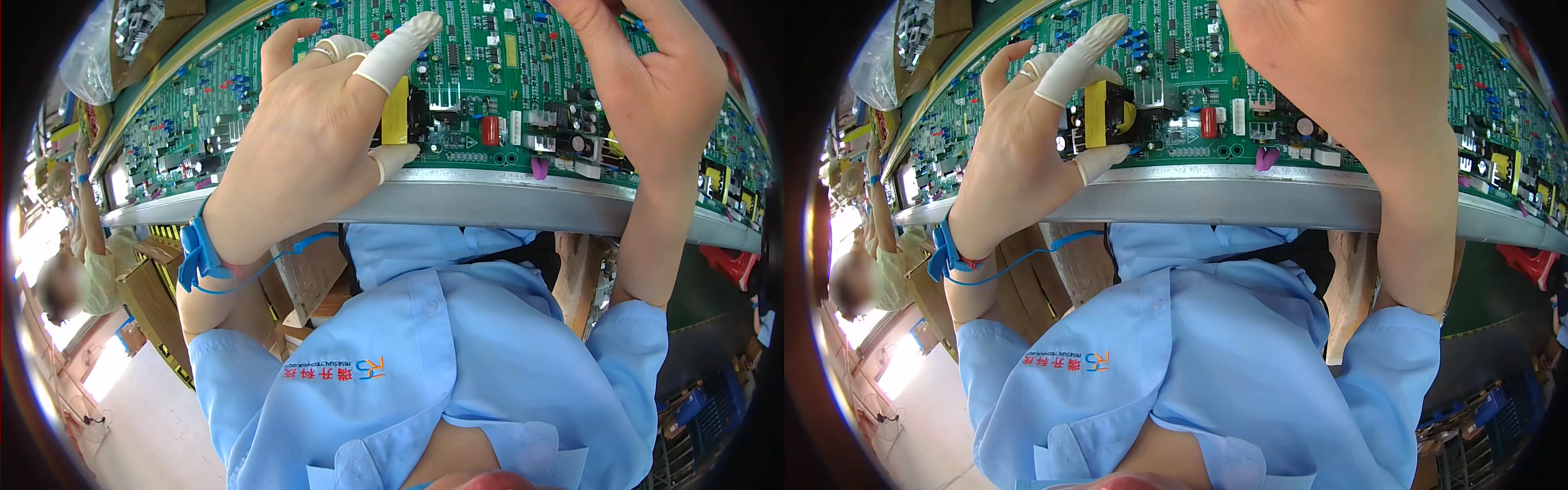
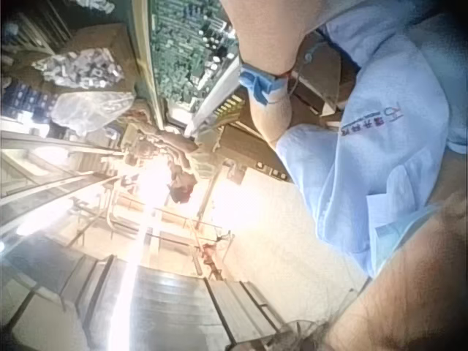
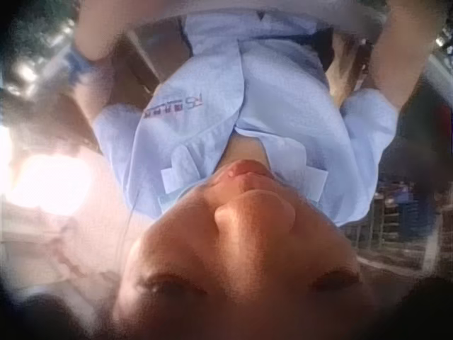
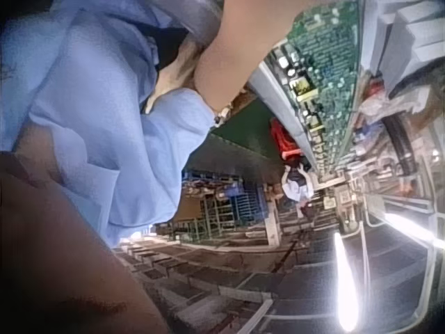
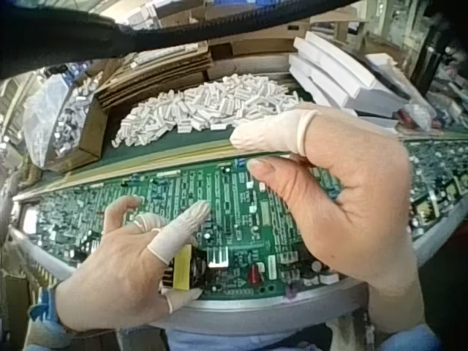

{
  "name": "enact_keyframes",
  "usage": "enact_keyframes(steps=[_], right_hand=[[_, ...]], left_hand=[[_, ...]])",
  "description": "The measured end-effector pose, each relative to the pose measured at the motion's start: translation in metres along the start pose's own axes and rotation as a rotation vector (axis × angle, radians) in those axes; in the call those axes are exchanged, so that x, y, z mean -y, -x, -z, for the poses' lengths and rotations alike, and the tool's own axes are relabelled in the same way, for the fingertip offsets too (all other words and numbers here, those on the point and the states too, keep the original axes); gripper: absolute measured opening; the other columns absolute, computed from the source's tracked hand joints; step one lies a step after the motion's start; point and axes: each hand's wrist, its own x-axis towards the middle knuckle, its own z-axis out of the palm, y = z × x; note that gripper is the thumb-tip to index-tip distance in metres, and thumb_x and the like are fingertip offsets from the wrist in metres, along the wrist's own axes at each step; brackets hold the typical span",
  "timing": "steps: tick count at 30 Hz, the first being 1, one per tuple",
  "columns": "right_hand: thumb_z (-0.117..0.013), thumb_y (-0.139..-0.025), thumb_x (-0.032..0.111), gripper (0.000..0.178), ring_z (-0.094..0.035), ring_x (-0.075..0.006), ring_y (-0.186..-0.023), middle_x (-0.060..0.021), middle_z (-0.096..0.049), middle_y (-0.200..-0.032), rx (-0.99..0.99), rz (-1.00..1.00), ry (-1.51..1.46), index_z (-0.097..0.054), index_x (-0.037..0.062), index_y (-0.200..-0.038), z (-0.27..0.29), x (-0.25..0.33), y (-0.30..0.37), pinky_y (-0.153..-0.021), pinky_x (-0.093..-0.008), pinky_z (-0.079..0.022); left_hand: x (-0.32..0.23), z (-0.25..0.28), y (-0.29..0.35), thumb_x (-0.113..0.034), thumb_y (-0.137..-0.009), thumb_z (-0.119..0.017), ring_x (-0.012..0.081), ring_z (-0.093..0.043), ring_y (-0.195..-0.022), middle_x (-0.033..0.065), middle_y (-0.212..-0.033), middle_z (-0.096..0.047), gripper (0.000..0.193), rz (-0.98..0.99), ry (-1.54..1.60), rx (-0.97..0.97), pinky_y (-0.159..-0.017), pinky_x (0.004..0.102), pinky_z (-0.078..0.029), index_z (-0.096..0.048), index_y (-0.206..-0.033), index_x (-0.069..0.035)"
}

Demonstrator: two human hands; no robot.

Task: Manually install electronic components onto printed circuit boards moving on an assembly line.

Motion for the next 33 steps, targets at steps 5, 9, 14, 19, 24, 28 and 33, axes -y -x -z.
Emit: enact_keyframes(steps=[5, 9, 14, 19, 24, 28, 33], right_hand=[[-0.067, -0.079, -0.002, 0.015, -0.062, -0.02, -0.064, -0.0147, -0.065, -0.076, 0.005, 0.11, -0.024, -0.067, -0.0076, -0.092, -0.005, -0.008, 0.004, -0.056, -0.0278, -0.047], [-0.067, -0.079, -0.002, 0.015, -0.06, -0.0204, -0.062, -0.015, -0.064, -0.075, -0.03, 0.126, -0.028, -0.067, -0.0072, -0.092, -0.005, -0.009, 0.004, -0.055, -0.0285, -0.046], [-0.068, -0.081, 0.0, 0.017, -0.06, -0.0151, -0.069, -0.0105, -0.066, -0.086, 0.0, 0.051, 0.071, -0.068, -0.0031, -0.097, -0.004, -0.008, 0.007, -0.063, -0.0239, -0.046], [-0.069, -0.083, 0.003, 0.015, -0.064, -0.0172, -0.08, -0.0084, -0.07, -0.093, -0.004, 0.108, -0.011, -0.069, 0.0025, -0.098, -0.012, -0.011, 0.005, -0.073, -0.0259, -0.049], [-0.058, -0.094, 0.008, 0.025, -0.064, -0.015, -0.095, -0.0103, -0.068, -0.11, 0.15, -0.053, 0.156, -0.064, -0.0002, -0.116, 0.008, -0.05, 0.024, -0.087, -0.027, -0.05], [-0.056, -0.097, 0.014, 0.025, -0.058, -0.0108, -0.082, -0.0042, -0.068, -0.104, 0.151, -0.185, 0.192, -0.065, 0.0018, -0.117, 0.019, -0.065, 0.031, -0.073, -0.0238, -0.047], [-0.057, -0.096, 0.016, 0.026, -0.06, -0.0109, -0.081, -0.0041, -0.069, -0.101, 0.166, -0.155, 0.133, -0.066, 0.0025, -0.117, 0.021, -0.075, 0.023, -0.073, -0.0248, -0.049]], left_hand=[[-0.001, 0.0, -0.002, -0.017, -0.065, -0.082, 0.0279, -0.059, -0.097, 0.0062, -0.101, -0.066, 0.091, 0.011, -0.011, 0.021, -0.106, 0.0475, -0.027, -0.037, -0.144, -0.016], [0.002, 0.005, -0.01, -0.019, -0.066, -0.082, 0.0294, -0.059, -0.094, 0.0098, -0.095, -0.065, 0.089, 0.003, -0.037, 0.119, -0.105, 0.0482, -0.028, -0.038, -0.143, -0.013], [-0.002, 0.008, -0.012, -0.018, -0.067, -0.08, 0.032, -0.06, -0.092, 0.0136, -0.088, -0.063, 0.085, -0.004, -0.069, 0.145, -0.104, 0.0491, -0.029, -0.04, -0.142, -0.009], [-0.007, -0.015, 0.016, -0.013, -0.071, -0.063, 0.0209, -0.063, -0.072, 0.0072, -0.064, -0.06, 0.017, -0.032, -0.272, -0.214, -0.096, 0.046, -0.037, -0.064, -0.085, -0.003], [0.004, 0.04, 0.07, -0.015, -0.076, -0.064, 0.0235, -0.063, -0.081, 0.0059, -0.077, -0.059, 0.03, 0.166, -0.191, -0.332, -0.097, 0.0491, -0.032, -0.06, -0.103, -0.005], [0.043, 0.084, 0.205, -0.024, -0.076, -0.071, 0.0243, -0.061, -0.083, 0.0063, -0.083, -0.063, 0.037, 0.685, -0.583, -0.484, -0.096, 0.0448, -0.035, -0.066, -0.112, -0.014], [0.03, 0.126, 0.436, -0.033, -0.076, -0.068, 0.035, -0.062, -0.098, 0.0175, -0.098, -0.066, 0.038, 1.704, -0.637, -0.057, -0.081, 0.0457, -0.05, -0.066, -0.103, -0.006]])
